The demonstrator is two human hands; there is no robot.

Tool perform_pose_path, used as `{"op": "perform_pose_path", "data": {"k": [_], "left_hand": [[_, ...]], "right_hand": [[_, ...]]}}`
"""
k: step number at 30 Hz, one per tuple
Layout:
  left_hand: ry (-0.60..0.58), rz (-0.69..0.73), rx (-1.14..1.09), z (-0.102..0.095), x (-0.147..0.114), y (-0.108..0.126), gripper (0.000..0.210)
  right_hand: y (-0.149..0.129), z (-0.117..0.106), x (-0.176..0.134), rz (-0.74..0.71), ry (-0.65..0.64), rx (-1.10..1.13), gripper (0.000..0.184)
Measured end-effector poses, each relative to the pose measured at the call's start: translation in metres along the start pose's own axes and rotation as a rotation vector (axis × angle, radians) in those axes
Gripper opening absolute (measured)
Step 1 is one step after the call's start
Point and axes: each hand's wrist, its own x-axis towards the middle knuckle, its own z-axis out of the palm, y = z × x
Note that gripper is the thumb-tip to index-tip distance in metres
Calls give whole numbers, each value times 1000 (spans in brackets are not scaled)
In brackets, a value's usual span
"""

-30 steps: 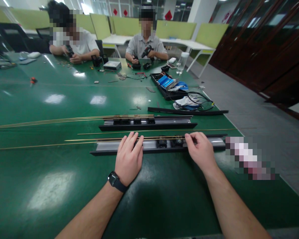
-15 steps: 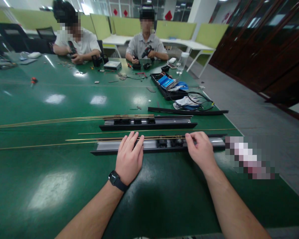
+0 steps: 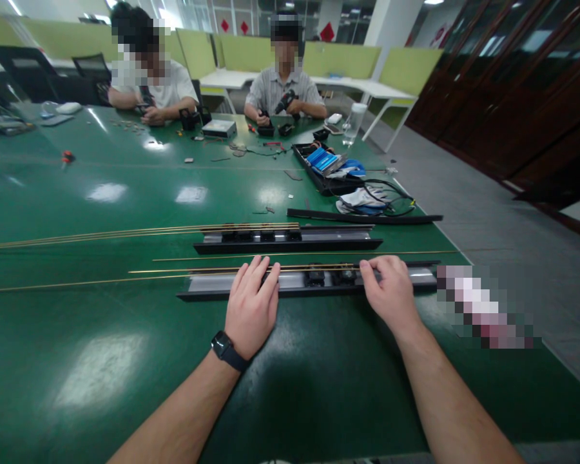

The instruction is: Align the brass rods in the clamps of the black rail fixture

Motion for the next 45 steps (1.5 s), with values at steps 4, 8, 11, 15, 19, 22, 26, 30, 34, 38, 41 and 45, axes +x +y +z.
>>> {"op": "perform_pose_path", "data": {"k": [4, 8, 11, 15, 19, 22, 26, 30, 34, 38, 41, 45], "left_hand": [[-1, 1, 7, 0, 0, 0, 44], [-6, 0, 8, 0, 0, 0, 44], [-9, -3, 3, 0, 0, 0, 45], [1, 1, 8, 0, 0, 0, 45], [-5, 2, 13, 0, 0, 0, 44], [-12, -4, 6, 0, 0, 0, 45], [-16, -14, -22, 0, -1, -1, 49], [-17, -15, -20, 0, -1, -1, 48], [-19, -12, -4, 0, 0, 0, 46], [-17, 3, 12, 0, 0, 0, 45], [-15, 5, 10, 0, -1, -1, 46], [-20, -3, 4, 0, 0, 0, 47]], "right_hand": [[7, -1, 0, 16, 27, -45, 30], [2, -1, -1, 18, 9, -43, 30], [-3, 0, -2, 15, -26, -32, 32], [-2, -1, -2, 15, -15, -70, 33], [2, -2, -2, 43, 9, -109, 32], [1, -3, -2, 53, 5, -96, 31], [-6, -3, -2, 33, 4, -66, 32], [-4, -3, -2, 28, 8, -90, 32], [3, -3, -3, 57, 23, -137, 32], [2, -3, -3, 59, 35, -135, 31], [-4, -2, -4, 42, 42, -135, 32], [-7, -1, -5, 38, 45, -138, 34]]}}
